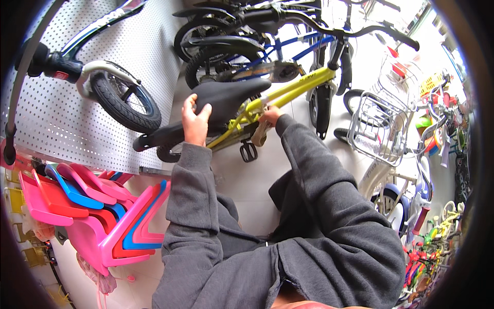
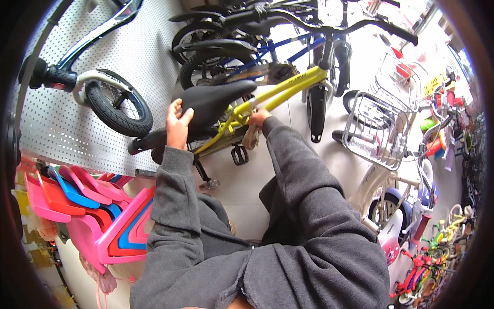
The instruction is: The person wipes the seats of two children's bicycles with a cloth. They first clean a pink seat with a cartoon design, then move to a yellow bicycle and wipe its black seat and frame.
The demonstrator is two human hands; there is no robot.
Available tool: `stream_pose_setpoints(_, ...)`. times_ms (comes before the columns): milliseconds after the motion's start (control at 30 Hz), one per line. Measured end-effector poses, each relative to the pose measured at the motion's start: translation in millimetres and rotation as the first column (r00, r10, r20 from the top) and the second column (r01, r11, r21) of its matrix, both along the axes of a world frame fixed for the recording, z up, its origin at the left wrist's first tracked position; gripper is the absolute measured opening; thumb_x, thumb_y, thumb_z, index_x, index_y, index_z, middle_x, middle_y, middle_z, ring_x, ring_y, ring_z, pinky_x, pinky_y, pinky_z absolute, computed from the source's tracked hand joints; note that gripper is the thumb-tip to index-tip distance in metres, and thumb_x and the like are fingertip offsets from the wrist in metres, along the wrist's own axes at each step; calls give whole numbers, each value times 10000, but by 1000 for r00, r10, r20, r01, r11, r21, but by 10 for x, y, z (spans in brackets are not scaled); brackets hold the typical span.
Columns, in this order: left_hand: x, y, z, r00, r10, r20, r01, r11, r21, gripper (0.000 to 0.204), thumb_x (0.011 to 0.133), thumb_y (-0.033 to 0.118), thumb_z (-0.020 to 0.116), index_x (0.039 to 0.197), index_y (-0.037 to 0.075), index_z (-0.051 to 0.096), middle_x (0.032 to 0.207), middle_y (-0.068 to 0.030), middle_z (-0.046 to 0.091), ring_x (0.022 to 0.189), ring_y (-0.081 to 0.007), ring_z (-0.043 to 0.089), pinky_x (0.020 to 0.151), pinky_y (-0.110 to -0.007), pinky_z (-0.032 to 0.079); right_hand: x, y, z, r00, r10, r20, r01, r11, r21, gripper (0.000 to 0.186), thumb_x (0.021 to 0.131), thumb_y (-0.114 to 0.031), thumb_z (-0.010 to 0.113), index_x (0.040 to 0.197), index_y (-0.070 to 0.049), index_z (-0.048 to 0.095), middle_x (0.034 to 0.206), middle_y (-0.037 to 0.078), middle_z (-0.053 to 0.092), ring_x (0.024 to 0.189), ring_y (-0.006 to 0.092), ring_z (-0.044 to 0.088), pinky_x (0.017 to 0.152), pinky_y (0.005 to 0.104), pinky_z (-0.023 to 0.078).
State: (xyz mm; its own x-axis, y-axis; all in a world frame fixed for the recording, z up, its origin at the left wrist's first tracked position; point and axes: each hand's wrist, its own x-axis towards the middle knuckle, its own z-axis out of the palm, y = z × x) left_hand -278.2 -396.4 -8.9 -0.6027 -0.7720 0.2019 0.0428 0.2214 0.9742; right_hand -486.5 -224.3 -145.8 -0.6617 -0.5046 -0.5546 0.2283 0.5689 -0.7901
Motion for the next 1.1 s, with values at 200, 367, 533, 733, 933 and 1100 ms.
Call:
stream_pose_setpoints(200, 79, -21, -42, 986, -145, 81, 151, 986, -75, 614, 709, 49, 643, 1259, -24, 380, 1230, -233, 463, 1158, -293, 452, 992, -347, 342, 143, -262, -224, 921, -65, 383, 260, 835, -485, 444, 619, 147, 472, 1031, -12, 526, 858, 131, 544, 757, 294, 578, 632, 399, 493)
stream_pose_setpoints(367, 77, -31, -52, 978, -56, 201, 112, 953, -281, 699, 670, 31, 666, 1296, 30, 354, 1205, -228, 477, 1117, -354, 476, 960, -379, 381, 159, -255, -202, 894, -1, 449, 271, 798, -539, 490, 648, 198, 423, 1100, 28, 503, 973, 172, 570, 847, 319, 602, 746, 415, 508)
stream_pose_setpoints(533, 90, -37, -39, 977, -60, 206, 117, 954, -278, 706, 657, 26, 683, 1289, 51, 370, 1196, -217, 491, 1101, -345, 494, 942, -376, 396, 117, -299, -298, 926, -34, 377, 231, 840, -491, 480, 683, 220, 405, 1112, 27, 504, 1014, 167, 570, 899, 334, 598, 808, 416, 496)
stream_pose_setpoints(733, 135, 11, -9, 973, -69, 218, 128, 954, -270, 704, 654, 17, 687, 1284, 49, 374, 1203, -210, 495, 1094, -340, 505, 936, -367, 402, -13, -334, -291, 932, 296, -210, -309, 950, -34, 332, 739, -5, 595, 1070, -29, 569, 933, 129, 616, 839, 247, 611, 720, 347, 508)
stream_pose_setpoints(933, 168, 84, 76, 967, -30, 255, 104, 953, -284, 701, 658, 22, 688, 1286, 44, 378, 1206, -207, 508, 1119, -310, 505, 952, -352, 392, -160, -415, -469, 830, 478, -288, -429, 877, 217, 276, 753, -64, 598, 1026, -22, 592, 920, 130, 621, 817, 233, 616, 688, 341, 504)
stream_pose_setpoints(1100, 162, 93, 53, 969, -31, 245, 101, 955, -278, 721, 674, 41, 693, 1310, 80, 355, 1183, -213, 502, 1101, -345, 498, 932, -370, 402, -332, -407, -730, 740, 605, -296, -543, 796, 268, 251, 743, -59, 594, 989, -8, 603, 893, 130, 621, 796, 235, 620, 646, 349, 508)
